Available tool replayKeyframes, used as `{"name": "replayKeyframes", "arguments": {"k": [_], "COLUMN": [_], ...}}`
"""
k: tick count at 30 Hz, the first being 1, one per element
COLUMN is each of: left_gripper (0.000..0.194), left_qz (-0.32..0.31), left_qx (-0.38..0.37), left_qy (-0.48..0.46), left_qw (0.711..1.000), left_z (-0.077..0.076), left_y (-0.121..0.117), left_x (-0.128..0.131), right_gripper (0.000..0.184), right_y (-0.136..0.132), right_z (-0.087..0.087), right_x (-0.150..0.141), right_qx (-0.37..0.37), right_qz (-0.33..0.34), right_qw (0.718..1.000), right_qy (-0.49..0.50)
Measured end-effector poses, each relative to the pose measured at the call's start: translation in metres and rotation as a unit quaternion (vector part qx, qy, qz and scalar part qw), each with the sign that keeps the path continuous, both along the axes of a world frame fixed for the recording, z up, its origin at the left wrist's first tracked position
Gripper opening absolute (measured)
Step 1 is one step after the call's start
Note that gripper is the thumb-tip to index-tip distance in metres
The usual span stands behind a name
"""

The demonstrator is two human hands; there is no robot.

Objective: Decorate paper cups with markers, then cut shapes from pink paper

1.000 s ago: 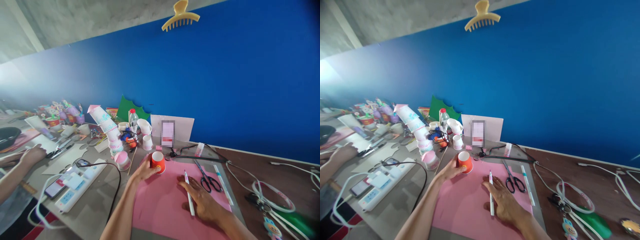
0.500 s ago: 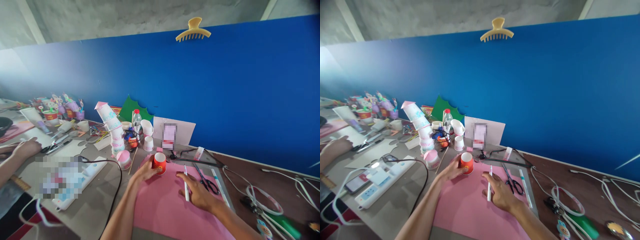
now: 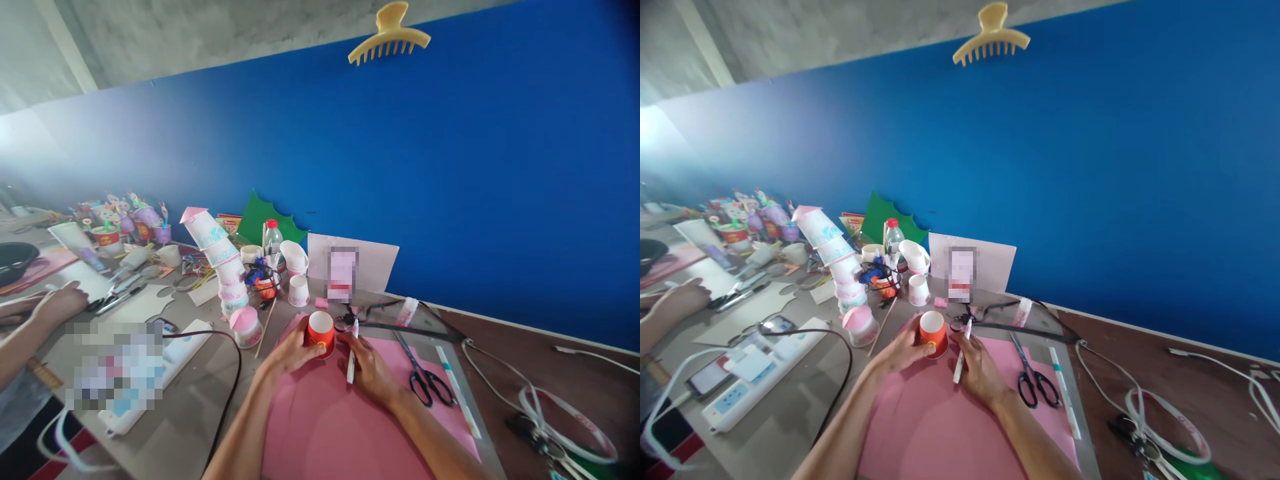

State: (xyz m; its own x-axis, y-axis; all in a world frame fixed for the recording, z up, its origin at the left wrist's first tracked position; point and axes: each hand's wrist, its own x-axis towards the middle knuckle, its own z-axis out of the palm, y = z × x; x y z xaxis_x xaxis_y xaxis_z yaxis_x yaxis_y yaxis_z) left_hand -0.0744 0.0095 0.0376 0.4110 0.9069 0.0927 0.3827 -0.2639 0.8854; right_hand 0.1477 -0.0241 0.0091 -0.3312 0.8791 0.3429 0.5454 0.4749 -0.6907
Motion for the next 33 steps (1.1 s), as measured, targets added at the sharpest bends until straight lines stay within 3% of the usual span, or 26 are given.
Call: {"name": "replayKeyframes", "arguments": {"k": [8, 15, 17, 22, 25, 28, 33], "left_gripper": [0.063, 0.072, 0.07, 0.059, 0.06, 0.058, 0.054], "left_qz": [0.016, 0.024, 0.032, 0.026, 0.021, 0.024, 0.03], "left_qx": [-0.031, -0.073, -0.084, -0.098, -0.126, -0.146, -0.158], "left_qy": [-0.006, -0.02, -0.012, 0.01, -0.014, -0.025, -0.013], "left_qw": [0.999, 0.997, 0.996, 0.995, 0.992, 0.989, 0.987], "left_z": [0.001, 0.003, 0.003, 0.006, 0.006, 0.003, -0.002], "left_y": [0.0, -0.003, -0.004, -0.006, -0.007, -0.008, -0.008], "left_x": [0.0, -0.002, -0.002, -0.002, -0.002, -0.004, -0.009], "right_gripper": [0.05, 0.034, 0.031, 0.049, 0.052, 0.048, 0.047], "right_y": [-0.004, -0.001, -0.001, -0.005, -0.009, -0.009, -0.004], "right_z": [-0.003, -0.003, 0.0, 0.009, 0.013, 0.011, 0.006], "right_x": [0.0, 0.002, 0.001, 0.003, 0.007, 0.009, 0.007], "right_qx": [-0.014, -0.085, -0.098, -0.114, -0.122, -0.119, -0.134], "right_qz": [-0.019, -0.062, -0.081, -0.121, -0.099, -0.089, -0.133], "right_qw": [0.998, 0.976, 0.965, 0.943, 0.935, 0.928, 0.912], "right_qy": [0.065, 0.191, 0.231, 0.288, 0.316, 0.34, 0.364]}}
